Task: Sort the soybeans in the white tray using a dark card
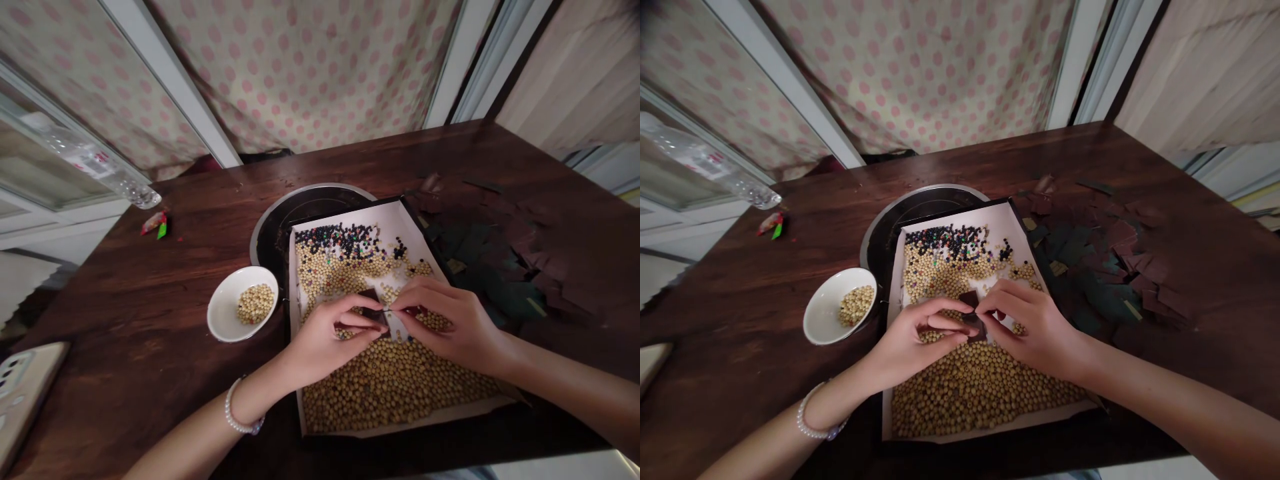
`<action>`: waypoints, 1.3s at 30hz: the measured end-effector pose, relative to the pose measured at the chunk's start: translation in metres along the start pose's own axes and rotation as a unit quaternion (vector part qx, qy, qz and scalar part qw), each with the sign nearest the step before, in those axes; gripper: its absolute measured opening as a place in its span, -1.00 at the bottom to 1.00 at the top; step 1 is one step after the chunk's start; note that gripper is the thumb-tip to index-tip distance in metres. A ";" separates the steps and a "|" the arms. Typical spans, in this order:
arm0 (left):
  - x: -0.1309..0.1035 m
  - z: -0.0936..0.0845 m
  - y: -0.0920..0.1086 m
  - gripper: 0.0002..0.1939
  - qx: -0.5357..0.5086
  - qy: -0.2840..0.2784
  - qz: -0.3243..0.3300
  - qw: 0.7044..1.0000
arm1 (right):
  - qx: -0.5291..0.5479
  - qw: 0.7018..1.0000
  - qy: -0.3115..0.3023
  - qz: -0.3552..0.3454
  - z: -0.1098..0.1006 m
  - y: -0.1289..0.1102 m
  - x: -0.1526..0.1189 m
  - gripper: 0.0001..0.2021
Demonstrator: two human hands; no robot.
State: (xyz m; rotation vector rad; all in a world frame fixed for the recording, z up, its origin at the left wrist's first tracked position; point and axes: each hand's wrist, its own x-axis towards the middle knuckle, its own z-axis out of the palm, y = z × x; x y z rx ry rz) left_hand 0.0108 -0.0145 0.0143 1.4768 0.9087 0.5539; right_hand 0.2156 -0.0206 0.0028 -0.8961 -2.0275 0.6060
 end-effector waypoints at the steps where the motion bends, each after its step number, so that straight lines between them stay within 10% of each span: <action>1: 0.001 0.000 0.000 -0.76 0.001 0.016 0.000 1.000 | -0.005 1.000 0.003 -0.004 0.000 0.000 0.000 -0.90; 13: 0.000 0.003 0.002 -0.94 -0.032 0.073 0.008 0.997 | -0.065 0.996 0.007 -0.062 0.002 0.001 -0.005 -0.84; 21: 0.000 0.003 -0.001 -0.96 -0.059 0.112 -0.002 0.992 | -0.026 0.998 0.027 0.052 0.000 0.003 0.001 -0.35; 30: 0.004 -0.004 -0.001 -0.91 -0.100 0.154 -0.029 0.983 | -0.274 0.944 -0.183 0.031 0.009 0.026 -0.013 -0.40; 39: 0.005 -0.005 0.002 -0.89 -0.125 0.163 -0.050 0.977 | -0.172 0.969 -0.177 -0.019 0.008 0.008 -0.010 -0.68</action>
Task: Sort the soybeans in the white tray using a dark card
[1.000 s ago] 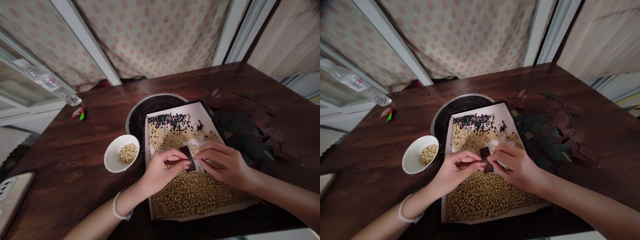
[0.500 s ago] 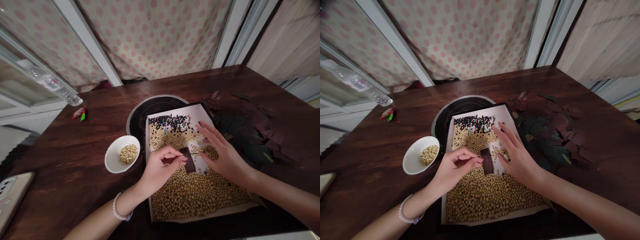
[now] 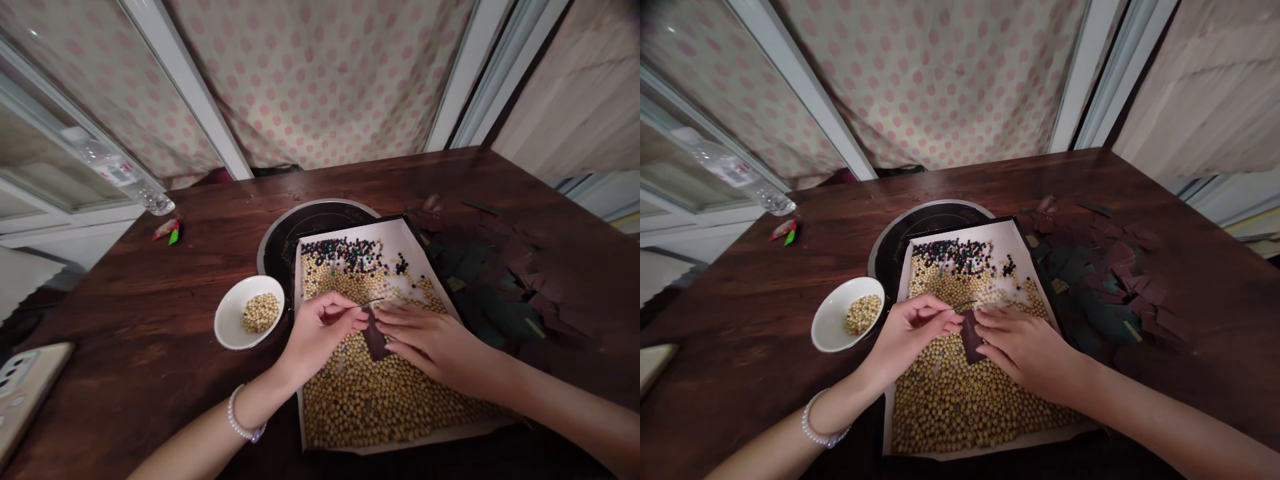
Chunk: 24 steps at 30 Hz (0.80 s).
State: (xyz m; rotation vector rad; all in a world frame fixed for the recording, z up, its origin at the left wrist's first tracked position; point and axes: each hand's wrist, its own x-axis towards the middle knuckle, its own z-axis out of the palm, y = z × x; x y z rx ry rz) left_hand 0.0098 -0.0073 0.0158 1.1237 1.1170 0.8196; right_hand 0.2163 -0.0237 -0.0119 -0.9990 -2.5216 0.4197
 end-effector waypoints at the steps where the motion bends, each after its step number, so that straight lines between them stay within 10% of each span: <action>1: 0.000 0.000 0.000 -0.89 0.000 0.000 -0.001 1.000 | 0.029 0.999 0.028 0.004 0.000 0.000 0.001 -0.72; 9: -0.002 0.000 -0.011 -0.96 0.011 -0.049 0.021 0.999 | 0.105 0.968 0.229 0.006 -0.013 -0.002 0.005 -0.67; 24: -0.013 0.009 -0.007 -0.93 0.151 -0.109 0.154 0.971 | 0.184 0.965 0.179 -0.048 -0.005 -0.009 0.008 -0.85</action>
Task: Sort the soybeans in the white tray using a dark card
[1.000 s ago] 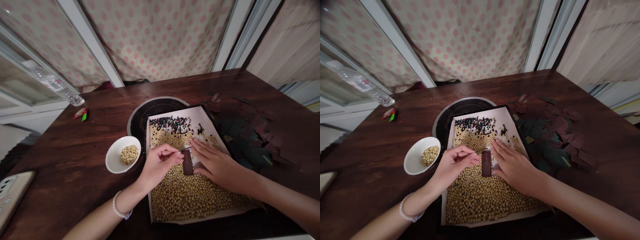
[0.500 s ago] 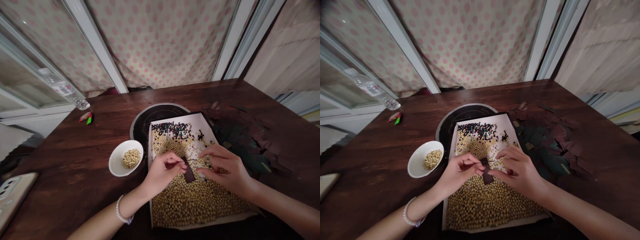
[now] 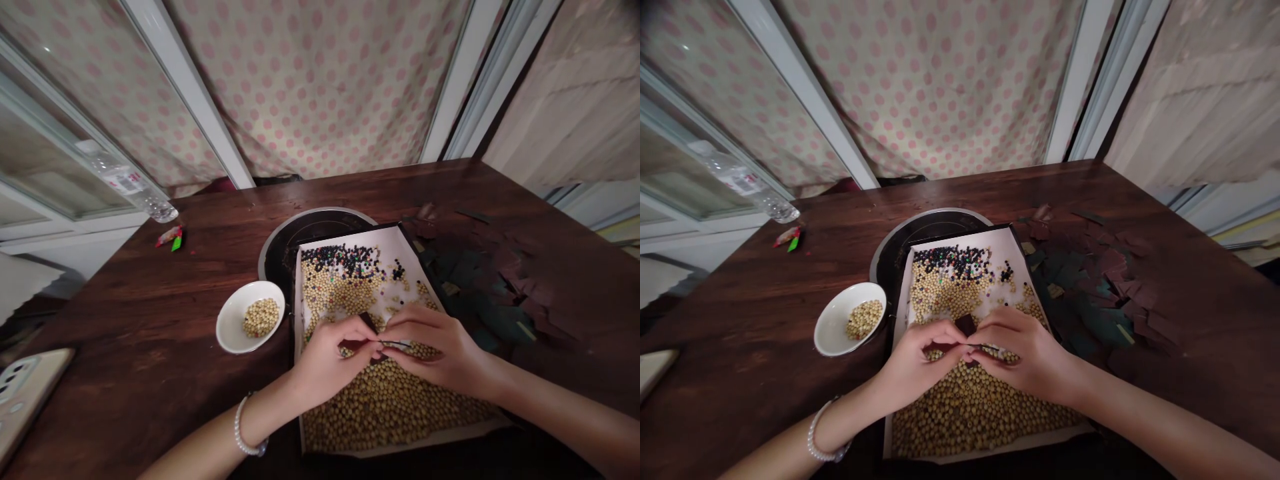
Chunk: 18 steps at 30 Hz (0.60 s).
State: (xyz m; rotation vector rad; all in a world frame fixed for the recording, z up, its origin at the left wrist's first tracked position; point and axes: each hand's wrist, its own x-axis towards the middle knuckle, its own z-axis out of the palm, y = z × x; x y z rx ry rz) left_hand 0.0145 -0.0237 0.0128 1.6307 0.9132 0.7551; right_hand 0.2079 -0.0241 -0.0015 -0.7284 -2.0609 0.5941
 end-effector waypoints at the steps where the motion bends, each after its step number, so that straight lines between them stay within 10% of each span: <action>1: 0.000 0.000 0.000 -0.94 -0.010 0.000 -0.004 1.000 | -0.003 1.000 0.001 0.000 0.000 0.000 0.000 -0.86; 18: 0.001 -0.003 0.004 -0.94 -0.089 -0.023 -0.056 0.994 | -0.028 1.000 0.002 -0.009 -0.002 -0.002 0.001 -0.86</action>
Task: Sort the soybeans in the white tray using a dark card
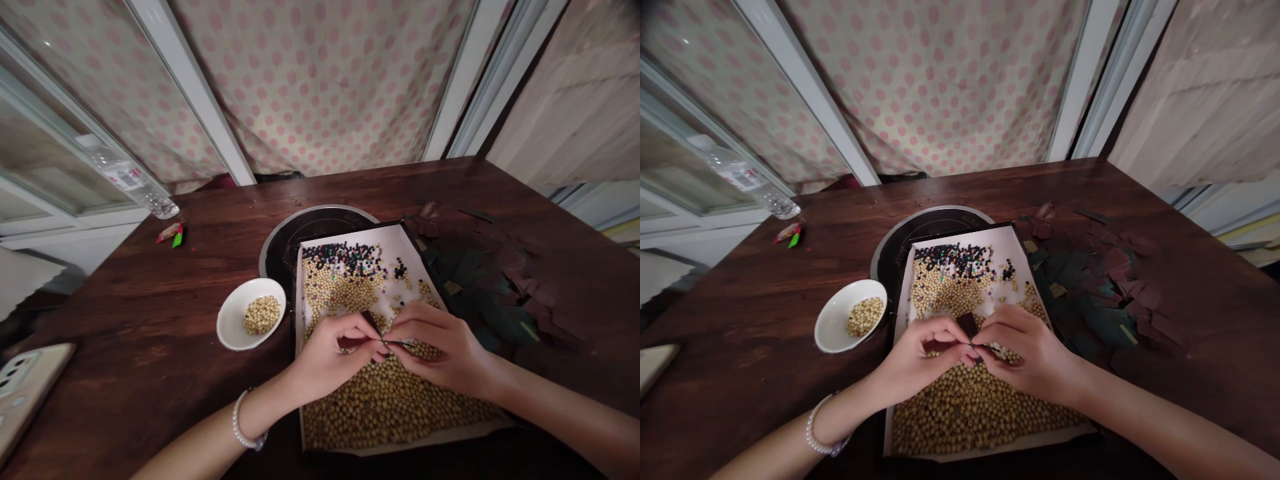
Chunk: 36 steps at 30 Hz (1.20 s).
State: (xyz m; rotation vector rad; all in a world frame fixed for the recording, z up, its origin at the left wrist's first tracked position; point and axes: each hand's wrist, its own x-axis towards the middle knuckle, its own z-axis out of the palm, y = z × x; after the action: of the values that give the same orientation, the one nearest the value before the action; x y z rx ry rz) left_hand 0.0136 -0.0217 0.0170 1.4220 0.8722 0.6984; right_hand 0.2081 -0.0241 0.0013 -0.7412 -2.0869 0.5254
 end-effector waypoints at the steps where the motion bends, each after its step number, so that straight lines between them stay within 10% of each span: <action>1: 0.000 0.000 0.000 -0.95 -0.003 -0.002 -0.007 1.000 | 0.000 1.000 0.001 -0.001 0.000 0.000 0.000 -0.86; 36: -0.006 0.000 -0.002 -0.82 0.000 -0.001 0.055 0.999 | -0.016 0.997 0.012 -0.078 -0.005 -0.002 -0.007 -0.77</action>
State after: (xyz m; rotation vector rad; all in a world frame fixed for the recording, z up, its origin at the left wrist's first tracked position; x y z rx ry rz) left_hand 0.0106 -0.0270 0.0151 1.4790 0.7980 0.7790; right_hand 0.2149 -0.0295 0.0009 -0.5928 -2.1143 0.3966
